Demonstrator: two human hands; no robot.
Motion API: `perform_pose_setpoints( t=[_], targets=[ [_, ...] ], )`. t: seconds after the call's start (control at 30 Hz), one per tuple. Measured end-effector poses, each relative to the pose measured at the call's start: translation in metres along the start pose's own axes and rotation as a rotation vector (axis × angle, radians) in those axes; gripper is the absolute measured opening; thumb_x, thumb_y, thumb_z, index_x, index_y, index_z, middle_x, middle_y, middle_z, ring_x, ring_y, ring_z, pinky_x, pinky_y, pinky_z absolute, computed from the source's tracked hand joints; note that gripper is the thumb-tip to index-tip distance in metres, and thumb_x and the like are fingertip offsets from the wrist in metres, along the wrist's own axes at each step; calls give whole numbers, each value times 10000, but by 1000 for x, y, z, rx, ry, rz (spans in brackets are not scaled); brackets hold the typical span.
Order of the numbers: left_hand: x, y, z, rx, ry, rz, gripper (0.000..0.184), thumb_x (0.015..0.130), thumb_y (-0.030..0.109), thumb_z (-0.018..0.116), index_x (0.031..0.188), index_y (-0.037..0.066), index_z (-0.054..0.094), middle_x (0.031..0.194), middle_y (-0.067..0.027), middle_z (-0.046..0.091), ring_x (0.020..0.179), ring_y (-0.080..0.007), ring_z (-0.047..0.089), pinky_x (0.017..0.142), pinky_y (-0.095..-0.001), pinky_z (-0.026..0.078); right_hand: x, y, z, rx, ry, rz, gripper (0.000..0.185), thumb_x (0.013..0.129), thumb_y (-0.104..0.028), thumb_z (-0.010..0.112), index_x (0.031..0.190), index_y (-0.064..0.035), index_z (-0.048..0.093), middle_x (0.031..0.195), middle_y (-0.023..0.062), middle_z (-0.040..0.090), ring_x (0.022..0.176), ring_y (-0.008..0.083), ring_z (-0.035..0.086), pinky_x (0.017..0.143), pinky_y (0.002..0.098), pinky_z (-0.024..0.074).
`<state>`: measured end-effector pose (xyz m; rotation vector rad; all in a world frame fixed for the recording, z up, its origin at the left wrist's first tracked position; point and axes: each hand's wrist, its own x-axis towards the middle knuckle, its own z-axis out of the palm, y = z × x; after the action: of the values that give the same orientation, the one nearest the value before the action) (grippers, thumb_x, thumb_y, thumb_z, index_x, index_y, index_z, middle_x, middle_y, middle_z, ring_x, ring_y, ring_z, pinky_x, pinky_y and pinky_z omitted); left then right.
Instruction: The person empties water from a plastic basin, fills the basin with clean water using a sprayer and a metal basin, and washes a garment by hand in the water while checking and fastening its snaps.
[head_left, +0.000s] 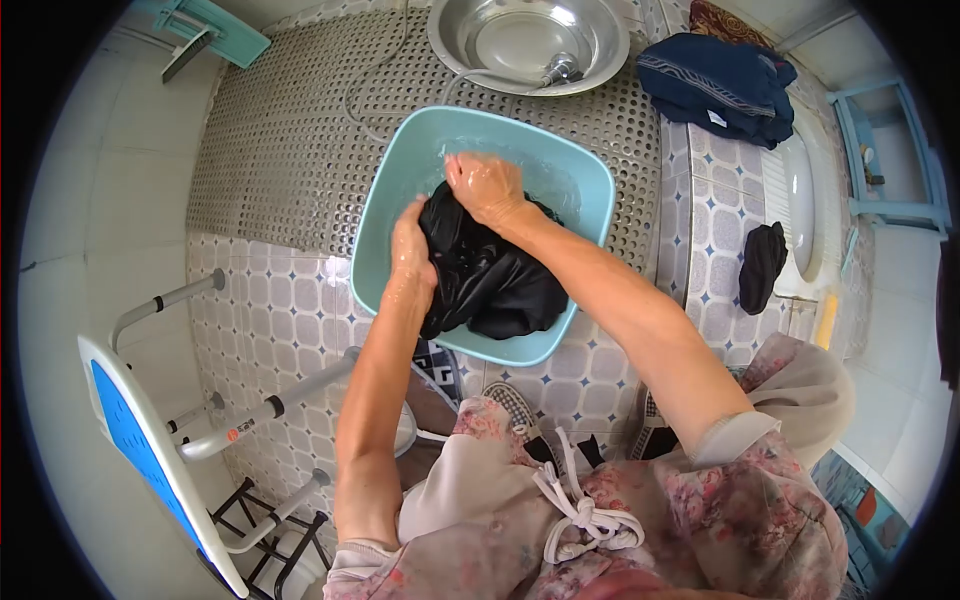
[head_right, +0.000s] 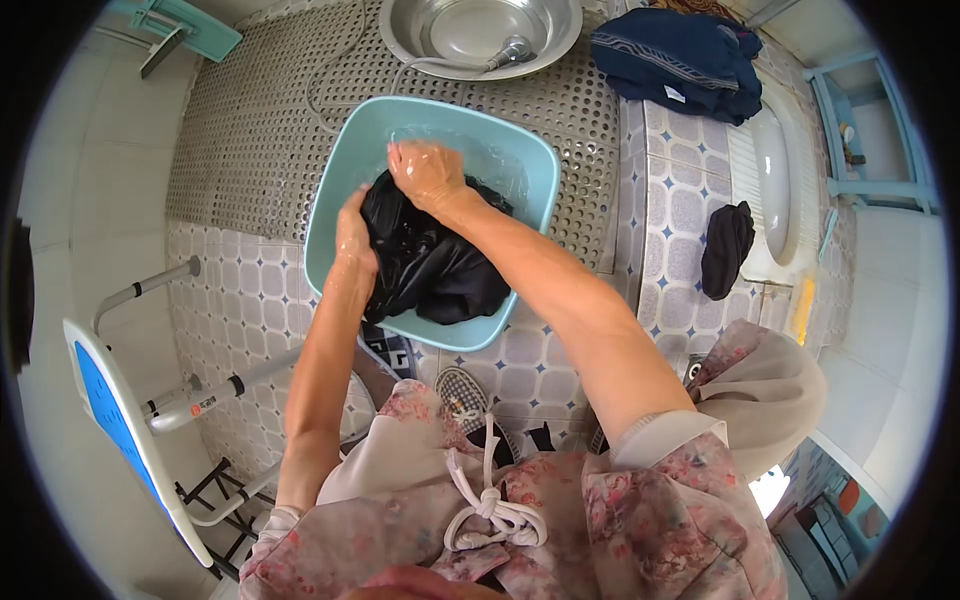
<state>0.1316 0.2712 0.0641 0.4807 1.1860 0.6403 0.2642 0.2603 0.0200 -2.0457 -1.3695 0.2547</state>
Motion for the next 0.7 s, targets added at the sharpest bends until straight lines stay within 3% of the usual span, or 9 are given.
perform_pose_setpoints(
  t=[0.07,0.1,0.2,0.23,0.33,0.47,0.57,0.6,0.7],
  targets=[
    [2,11,-3,126,103,75,402,937,331,598,1193,21,584,946,-75,661,812,-249,667,742,-354,564,-3,25,-10,-36,-7,-46,267,961,-291,562,1012,-45,650,1017,158,673,991,389,606,796,526,507],
    [11,9,-5,230,53,277,532,865,313,716,1256,9,519,983,-104,628,854,-232,637,757,-345,526,-6,31,-19,-89,-54,-124,269,936,-261,590,1084,-40,631,1130,153,628,1074,377,563,855,518,488],
    [62,-25,-32,1296,82,1000,619,787,112,743,1344,102,474,1261,-245,506,991,-394,615,894,-397,510,-30,46,-19,-261,-241,-268,443,878,-221,648,1274,-45,557,1362,148,475,1230,365,455,1003,507,416],
    [50,-26,-18,1379,81,841,646,794,120,705,1388,129,451,1310,-288,441,1075,-487,567,923,-470,504,-35,53,-14,-321,-316,-303,518,862,-216,663,1334,-50,530,1421,148,421,1266,365,423,1047,507,389],
    [54,-27,2,1733,82,694,645,818,155,675,1418,132,439,1292,-275,455,1118,-506,547,960,-511,482,-30,73,-8,-424,-565,-390,624,821,-177,687,1402,-69,488,1481,154,361,1298,401,394,1066,554,382],
    [60,-28,-4,1782,96,851,737,785,164,731,1461,124,441,1303,-279,493,1065,-468,603,976,-484,487,-26,64,-19,-548,-512,-475,604,797,-157,701,1378,-142,534,1480,163,399,1288,445,421,1039,524,435],
    [72,-19,-30,1056,-162,684,680,833,201,692,1448,42,448,1348,-238,527,1208,-359,555,1021,-438,455,-32,58,-14,-26,-311,-93,431,754,-120,724,1180,-161,679,1343,150,536,1182,386,511,974,476,472],
    [71,-17,-32,653,-92,450,670,862,247,702,1425,-27,462,1348,-195,567,1244,-271,535,1049,-378,426,-33,51,-15,59,-268,-167,361,761,-127,715,1119,-169,699,1286,146,563,1158,386,522,968,466,475],
    [54,10,-31,32,-250,112,527,908,320,673,1288,-24,553,1232,-141,617,1113,-255,604,1007,-365,454,-45,-5,-45,278,-122,-328,171,758,-132,693,921,-165,735,1128,120,626,1092,370,544,942,445,477]
  ],
)
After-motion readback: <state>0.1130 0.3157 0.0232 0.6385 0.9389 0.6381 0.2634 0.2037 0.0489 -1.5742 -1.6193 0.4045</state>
